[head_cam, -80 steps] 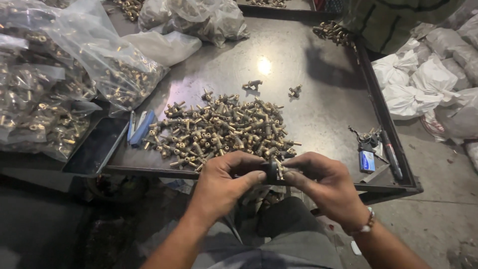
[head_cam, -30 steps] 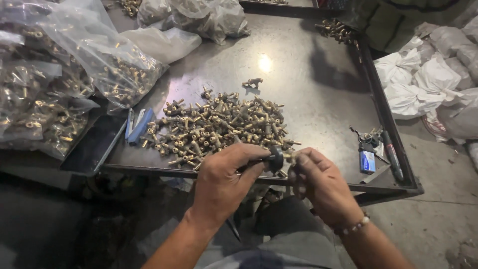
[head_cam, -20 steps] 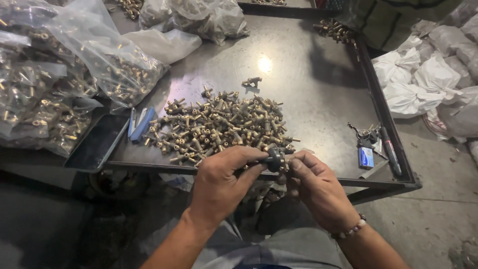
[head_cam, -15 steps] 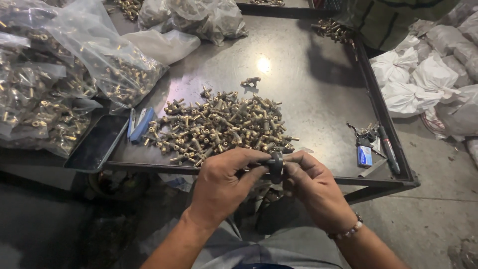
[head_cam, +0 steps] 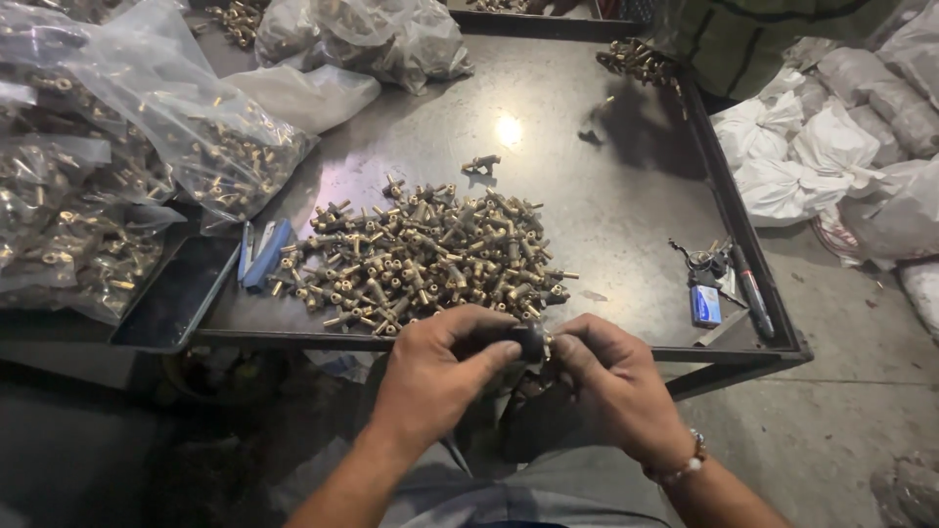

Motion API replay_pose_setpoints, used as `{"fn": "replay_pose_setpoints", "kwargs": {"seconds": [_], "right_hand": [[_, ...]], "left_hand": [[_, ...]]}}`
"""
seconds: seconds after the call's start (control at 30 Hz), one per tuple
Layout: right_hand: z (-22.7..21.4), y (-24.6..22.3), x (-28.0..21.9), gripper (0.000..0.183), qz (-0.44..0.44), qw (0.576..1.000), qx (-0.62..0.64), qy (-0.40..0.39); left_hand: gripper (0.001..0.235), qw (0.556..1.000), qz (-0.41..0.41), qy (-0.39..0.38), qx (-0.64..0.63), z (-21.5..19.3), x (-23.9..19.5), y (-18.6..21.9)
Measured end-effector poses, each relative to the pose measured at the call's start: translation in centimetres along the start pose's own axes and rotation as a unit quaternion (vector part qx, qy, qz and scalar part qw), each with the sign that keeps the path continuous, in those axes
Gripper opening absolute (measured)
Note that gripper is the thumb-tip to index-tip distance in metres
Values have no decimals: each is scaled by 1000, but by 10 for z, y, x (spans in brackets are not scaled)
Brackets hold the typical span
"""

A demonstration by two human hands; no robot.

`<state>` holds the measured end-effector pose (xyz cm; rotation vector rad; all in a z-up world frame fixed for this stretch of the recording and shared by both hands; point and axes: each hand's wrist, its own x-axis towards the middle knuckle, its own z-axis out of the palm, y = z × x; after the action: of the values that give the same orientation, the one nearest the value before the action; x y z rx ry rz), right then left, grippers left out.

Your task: The person sits at a metal workbench and hand-assembles small brass threaded fittings into a black plastic component, repeatedly picking fittings from a pile on the table and screwing them into the body one at a time, placing completed pieces aside on the table.

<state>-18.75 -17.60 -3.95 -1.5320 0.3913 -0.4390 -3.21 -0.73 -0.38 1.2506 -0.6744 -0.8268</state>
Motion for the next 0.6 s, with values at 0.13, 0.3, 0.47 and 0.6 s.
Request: {"fn": "replay_pose_setpoints", "kwargs": {"seconds": [0.13, 0.3, 0.47, 0.6], "right_hand": [[-5, -13, 0, 27, 178, 982, 66, -6], [-11, -13, 5, 33, 223, 967, 125, -22], [-14, -15, 41, 36, 98, 989, -63, 90], [-5, -48, 101, 39, -8, 998, -44, 46]], "left_hand": [[21, 915, 243, 34, 321, 8, -9, 23], [25, 856, 352, -5, 378, 4, -10, 23], [19, 857, 323, 119, 384, -6, -2, 21], [20, 872, 282, 140, 376, -13, 1, 23]]}}
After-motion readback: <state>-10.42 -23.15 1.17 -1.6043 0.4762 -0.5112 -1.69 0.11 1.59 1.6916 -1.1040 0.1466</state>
